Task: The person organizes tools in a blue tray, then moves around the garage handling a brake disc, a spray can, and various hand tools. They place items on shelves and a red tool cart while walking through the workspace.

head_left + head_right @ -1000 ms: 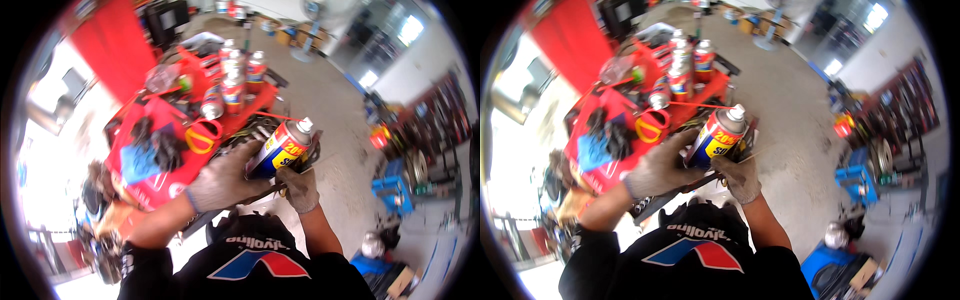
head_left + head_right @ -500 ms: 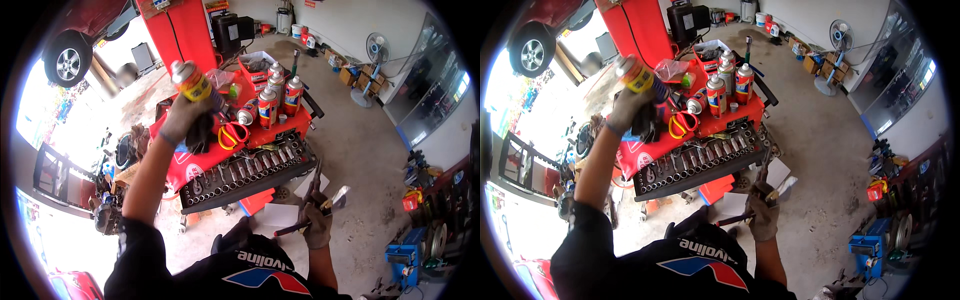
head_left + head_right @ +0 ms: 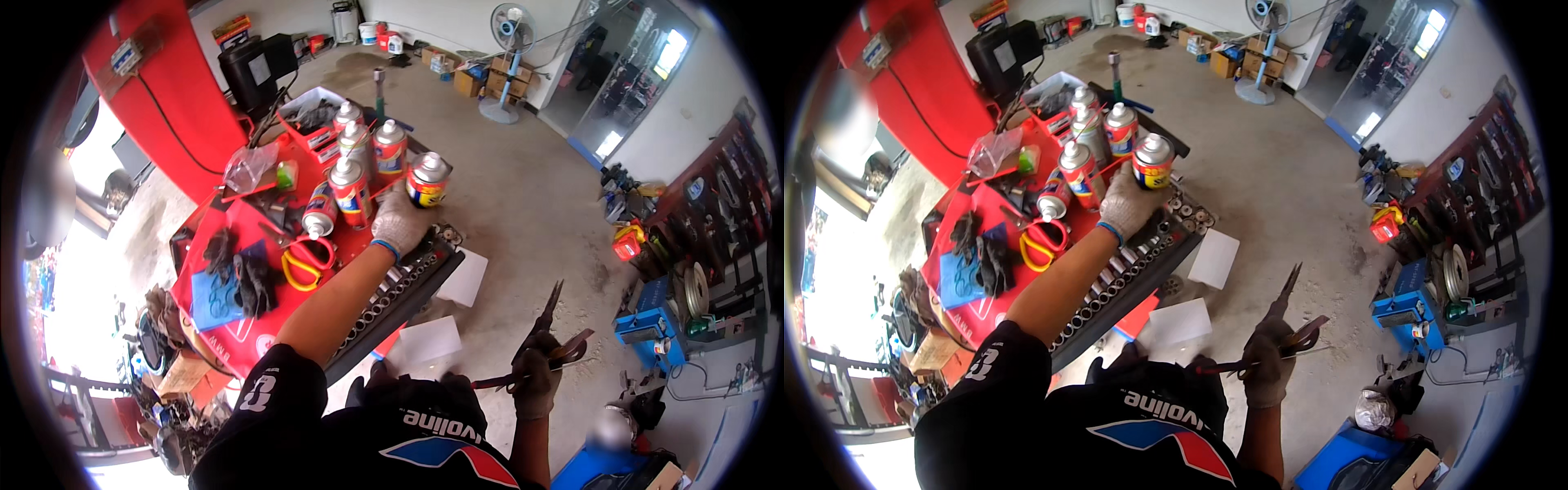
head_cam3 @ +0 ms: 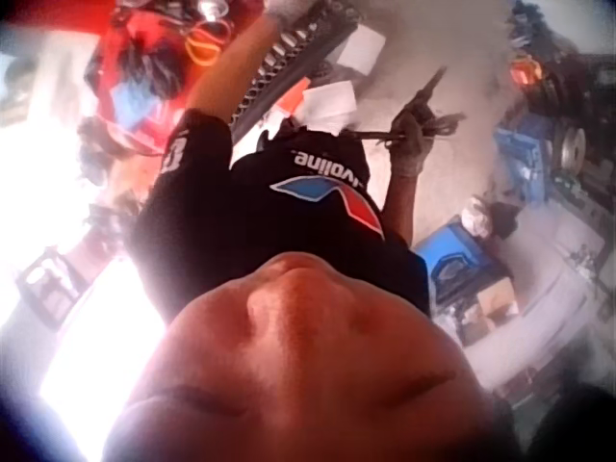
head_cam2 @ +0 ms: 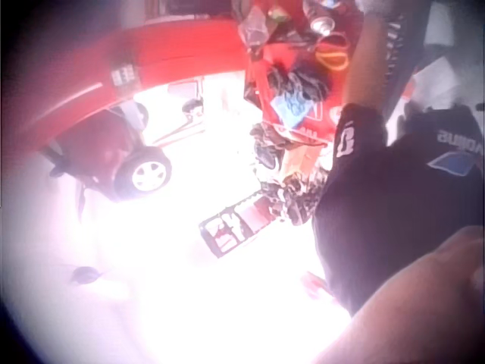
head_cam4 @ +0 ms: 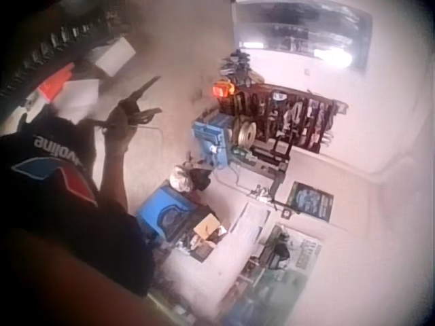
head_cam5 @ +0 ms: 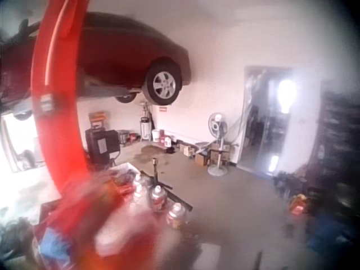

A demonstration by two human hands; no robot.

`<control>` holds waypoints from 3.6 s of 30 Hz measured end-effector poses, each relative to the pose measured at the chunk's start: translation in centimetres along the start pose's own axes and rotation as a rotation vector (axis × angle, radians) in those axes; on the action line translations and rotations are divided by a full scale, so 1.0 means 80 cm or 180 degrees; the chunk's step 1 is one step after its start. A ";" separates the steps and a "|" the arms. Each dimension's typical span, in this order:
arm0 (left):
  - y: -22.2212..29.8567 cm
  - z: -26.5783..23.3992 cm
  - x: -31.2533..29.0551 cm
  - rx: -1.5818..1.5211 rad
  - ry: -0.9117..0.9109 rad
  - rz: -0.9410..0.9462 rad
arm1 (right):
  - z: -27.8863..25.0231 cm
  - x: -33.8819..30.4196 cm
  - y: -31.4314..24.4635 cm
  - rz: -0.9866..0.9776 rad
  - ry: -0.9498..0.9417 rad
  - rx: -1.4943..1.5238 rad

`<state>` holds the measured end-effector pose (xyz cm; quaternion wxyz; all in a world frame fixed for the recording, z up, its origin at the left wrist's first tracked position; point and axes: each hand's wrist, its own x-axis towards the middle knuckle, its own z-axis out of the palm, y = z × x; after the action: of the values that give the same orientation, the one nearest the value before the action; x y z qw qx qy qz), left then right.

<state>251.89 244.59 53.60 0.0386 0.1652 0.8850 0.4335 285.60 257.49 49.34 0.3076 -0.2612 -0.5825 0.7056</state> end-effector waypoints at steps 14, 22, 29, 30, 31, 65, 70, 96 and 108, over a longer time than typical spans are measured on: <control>-0.061 0.086 0.058 0.0424 0.1635 -0.0907 | -0.057 0.185 0.021 0.0671 -0.1089 0.0179; -0.061 0.087 -0.040 0.0508 0.1381 -0.1438 | -0.089 0.241 0.029 0.0801 -0.1352 0.0201; -0.033 0.076 0.011 0.1303 0.1021 -0.1499 | -0.093 0.247 0.083 0.0739 -0.1754 0.0358; -0.047 0.077 0.018 0.1214 0.1031 -0.1489 | -0.081 0.232 0.067 0.0810 -0.1583 0.0408; -0.048 0.074 0.019 0.1224 0.0991 -0.1446 | -0.074 0.217 0.052 0.0883 -0.1378 0.0457; -0.030 -0.023 -0.099 0.1882 0.1265 -0.0678 | -0.066 0.200 0.064 0.0603 -0.1047 0.0086; -0.067 -0.064 -0.048 0.2841 0.0382 -0.1093 | -0.050 0.203 0.071 0.0989 -0.1235 0.0346; -0.015 -0.270 0.097 0.1333 0.0917 -0.0191 | -0.006 0.175 0.056 0.0898 -0.0804 0.0302; 0.101 -0.326 -0.028 0.0380 0.1683 0.0443 | -0.007 0.192 0.073 0.0554 -0.0903 0.0006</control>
<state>250.61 228.82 75.95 -0.2334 0.1086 0.8749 0.4102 274.92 268.47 43.36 0.1603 -0.2081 -0.5946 0.7599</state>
